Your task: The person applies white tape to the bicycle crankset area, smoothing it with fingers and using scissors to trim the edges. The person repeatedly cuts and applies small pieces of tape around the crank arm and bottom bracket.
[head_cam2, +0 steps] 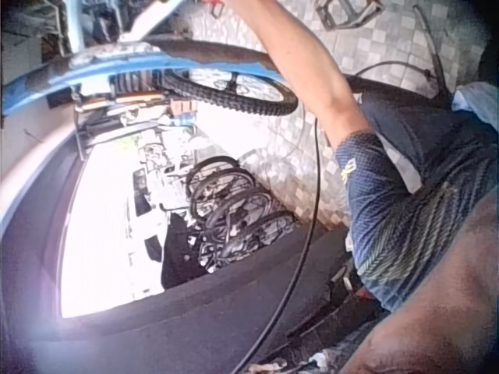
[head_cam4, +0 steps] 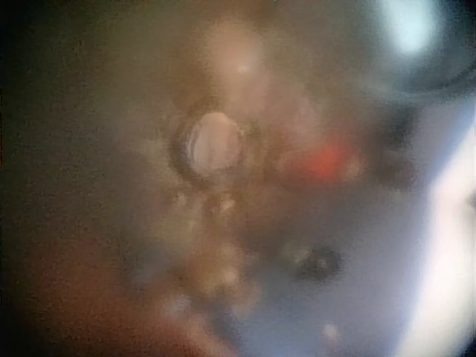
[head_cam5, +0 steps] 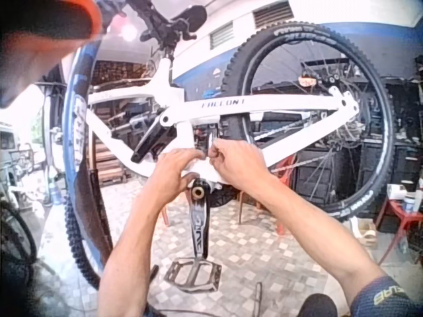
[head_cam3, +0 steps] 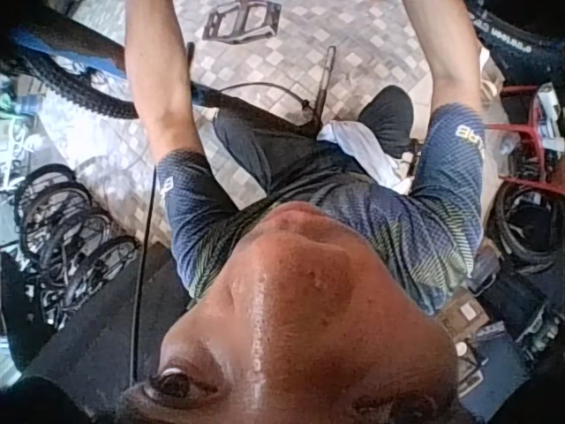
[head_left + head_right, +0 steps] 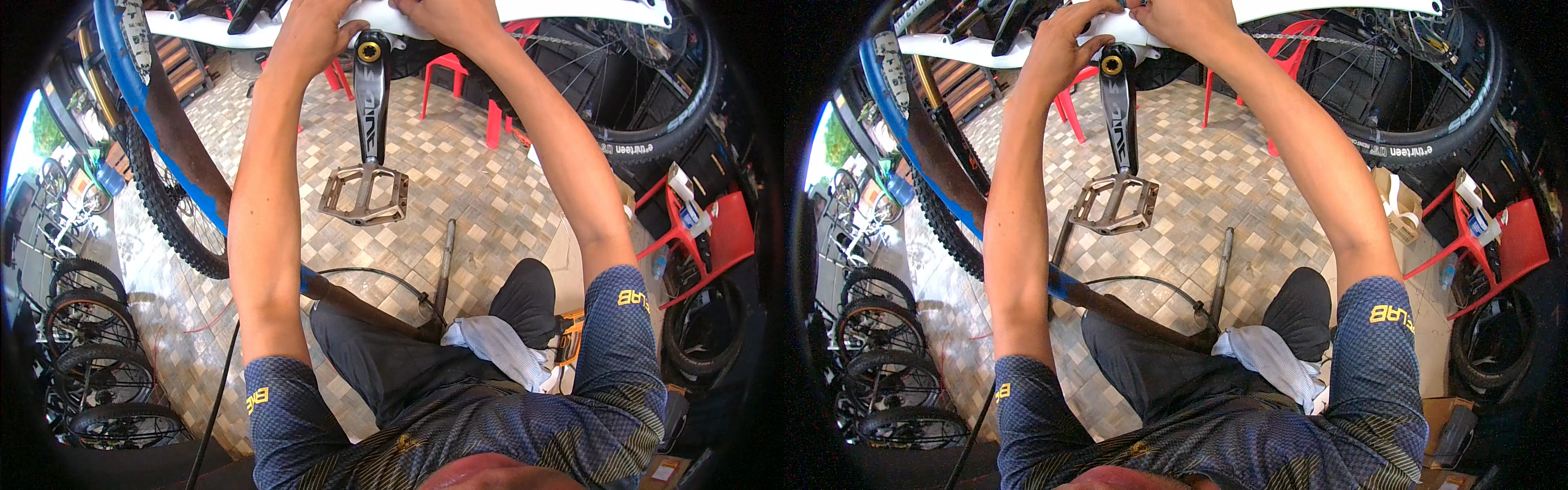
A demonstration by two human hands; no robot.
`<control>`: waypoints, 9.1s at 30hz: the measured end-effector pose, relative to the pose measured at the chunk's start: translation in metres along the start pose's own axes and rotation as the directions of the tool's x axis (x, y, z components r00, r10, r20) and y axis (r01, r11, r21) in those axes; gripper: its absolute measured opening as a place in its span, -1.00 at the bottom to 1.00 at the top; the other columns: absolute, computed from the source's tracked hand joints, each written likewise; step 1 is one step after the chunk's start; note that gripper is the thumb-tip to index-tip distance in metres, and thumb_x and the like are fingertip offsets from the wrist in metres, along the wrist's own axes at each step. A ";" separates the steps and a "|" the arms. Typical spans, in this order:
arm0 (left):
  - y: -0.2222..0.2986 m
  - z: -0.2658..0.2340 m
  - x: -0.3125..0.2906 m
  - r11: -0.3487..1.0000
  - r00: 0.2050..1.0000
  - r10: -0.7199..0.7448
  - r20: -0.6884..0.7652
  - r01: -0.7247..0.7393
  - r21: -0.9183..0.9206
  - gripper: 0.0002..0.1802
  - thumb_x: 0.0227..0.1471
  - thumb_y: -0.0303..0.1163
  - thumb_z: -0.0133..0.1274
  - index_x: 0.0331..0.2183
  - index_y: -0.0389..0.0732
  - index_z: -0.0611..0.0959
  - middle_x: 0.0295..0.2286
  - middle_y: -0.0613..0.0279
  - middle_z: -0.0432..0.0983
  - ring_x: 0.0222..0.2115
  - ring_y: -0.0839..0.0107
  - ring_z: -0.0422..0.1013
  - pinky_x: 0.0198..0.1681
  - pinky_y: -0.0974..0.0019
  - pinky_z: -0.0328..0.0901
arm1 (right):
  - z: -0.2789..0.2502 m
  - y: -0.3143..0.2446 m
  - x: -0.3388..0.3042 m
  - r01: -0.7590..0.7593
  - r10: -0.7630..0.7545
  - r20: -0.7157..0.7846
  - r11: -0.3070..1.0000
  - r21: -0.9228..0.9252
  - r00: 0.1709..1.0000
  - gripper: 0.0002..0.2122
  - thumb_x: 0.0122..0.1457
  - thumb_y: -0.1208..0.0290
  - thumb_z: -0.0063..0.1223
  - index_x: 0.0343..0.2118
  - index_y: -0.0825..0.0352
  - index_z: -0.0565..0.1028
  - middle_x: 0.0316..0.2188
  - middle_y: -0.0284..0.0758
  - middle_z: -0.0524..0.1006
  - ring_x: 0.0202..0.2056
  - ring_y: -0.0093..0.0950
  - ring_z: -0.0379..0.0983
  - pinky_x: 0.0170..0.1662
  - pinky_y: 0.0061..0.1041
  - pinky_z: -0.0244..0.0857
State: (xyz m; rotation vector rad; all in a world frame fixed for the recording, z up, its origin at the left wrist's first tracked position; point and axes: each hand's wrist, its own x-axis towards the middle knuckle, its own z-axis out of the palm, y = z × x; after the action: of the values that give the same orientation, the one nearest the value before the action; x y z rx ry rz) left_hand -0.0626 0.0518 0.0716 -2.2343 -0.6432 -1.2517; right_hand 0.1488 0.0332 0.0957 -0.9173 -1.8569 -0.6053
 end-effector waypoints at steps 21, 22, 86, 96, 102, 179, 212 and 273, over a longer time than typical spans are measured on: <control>0.001 -0.004 0.004 0.999 0.997 0.011 0.071 -0.014 0.042 -0.53 -0.15 -0.56 0.28 -0.10 -0.14 0.66 -0.20 0.07 0.57 -0.08 0.00 0.44 0.04 0.05 0.33 | -0.004 0.003 -0.030 0.305 -0.310 0.023 0.917 -0.257 0.950 -0.59 -0.15 0.24 0.44 -0.20 0.23 0.61 -0.23 -0.36 0.51 -0.05 -0.31 0.37 -0.03 -0.26 0.21; 0.001 -0.004 0.004 0.999 0.998 0.023 0.061 -0.025 0.033 -0.54 -0.14 -0.57 0.26 -0.10 -0.14 0.66 -0.21 0.07 0.57 -0.08 -0.01 0.44 0.04 0.05 0.33 | -0.002 0.004 -0.031 0.307 -0.317 0.005 0.914 -0.267 0.948 -0.59 -0.15 0.24 0.44 -0.20 0.23 0.60 -0.23 -0.35 0.51 -0.06 -0.30 0.38 -0.03 -0.26 0.21; 0.016 0.001 0.008 0.998 0.995 -0.062 0.075 0.061 0.012 -0.48 -0.26 -0.73 0.23 -0.16 -0.13 0.64 -0.18 0.10 0.53 -0.04 -0.01 0.38 0.09 0.06 0.26 | -0.098 -0.139 -0.144 0.190 -0.634 0.489 0.706 0.682 0.600 -0.71 0.06 0.47 0.22 -0.11 0.26 0.62 -0.26 -0.22 0.65 -0.18 -0.32 0.57 -0.09 -0.38 0.44; 0.009 -0.002 0.011 0.999 0.992 -0.048 0.121 0.046 0.019 -0.50 -0.21 -0.68 0.23 -0.14 -0.10 0.63 -0.20 0.06 0.53 -0.06 -0.04 0.38 0.07 0.05 0.27 | -0.178 -0.164 -0.156 0.199 -0.483 0.406 0.798 0.569 0.776 -0.71 0.17 0.43 0.19 -0.03 0.25 0.57 -0.26 -0.27 0.64 -0.33 -0.41 0.55 -0.23 -0.51 0.43; 0.001 -0.021 -0.006 0.994 0.985 -0.091 0.144 0.081 0.075 -0.52 -0.20 -0.64 0.26 -0.14 -0.12 0.64 -0.23 0.04 0.54 -0.07 -0.04 0.40 0.06 0.04 0.28 | -0.189 -0.128 -0.141 0.096 -0.152 0.159 0.944 0.316 0.975 -0.71 0.24 0.41 0.17 0.03 0.25 0.54 -0.26 -0.30 0.63 -0.42 -0.46 0.53 -0.31 -0.59 0.43; -0.014 0.018 0.008 0.976 0.987 -0.158 -0.041 0.150 -0.159 -0.77 0.05 -0.33 0.29 -0.32 -0.28 0.64 -0.44 0.04 0.53 -0.35 0.12 0.46 -0.24 0.13 0.32 | -0.027 0.026 0.012 -0.002 -0.012 0.340 0.999 0.040 0.941 -0.84 0.03 0.31 0.24 -0.46 0.31 0.65 -0.56 -0.11 0.58 -0.46 -0.15 0.57 -0.34 -0.22 0.40; -0.002 0.015 0.007 0.968 0.976 -0.201 -0.086 0.184 -0.173 -0.78 -0.12 -0.45 0.35 -0.41 -0.21 0.62 -0.40 0.01 0.53 -0.25 0.00 0.43 -0.14 0.06 0.30 | -0.030 0.023 0.014 -0.053 0.041 0.374 0.998 0.021 0.927 -0.83 -0.04 0.34 0.28 -0.45 0.33 0.62 -0.50 -0.16 0.63 -0.38 -0.20 0.62 -0.26 -0.25 0.45; 0.006 0.004 0.020 0.991 0.994 -0.089 0.058 0.095 -0.098 -0.56 -0.21 -0.46 0.40 -0.28 -0.16 0.50 -0.33 0.04 0.54 -0.17 -0.05 0.44 -0.07 0.02 0.29 | -0.034 0.020 -0.027 0.396 -0.386 0.141 0.917 -0.052 0.912 -0.62 0.02 0.45 0.22 -0.03 0.24 0.57 -0.21 -0.22 0.51 -0.16 -0.17 0.47 -0.13 -0.19 0.35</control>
State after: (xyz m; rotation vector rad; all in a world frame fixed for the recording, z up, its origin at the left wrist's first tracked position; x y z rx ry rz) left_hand -0.0472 0.0528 0.0858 -2.3517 -0.7262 -1.2989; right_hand 0.1901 0.0111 0.0864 -0.6446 -2.1681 -0.8873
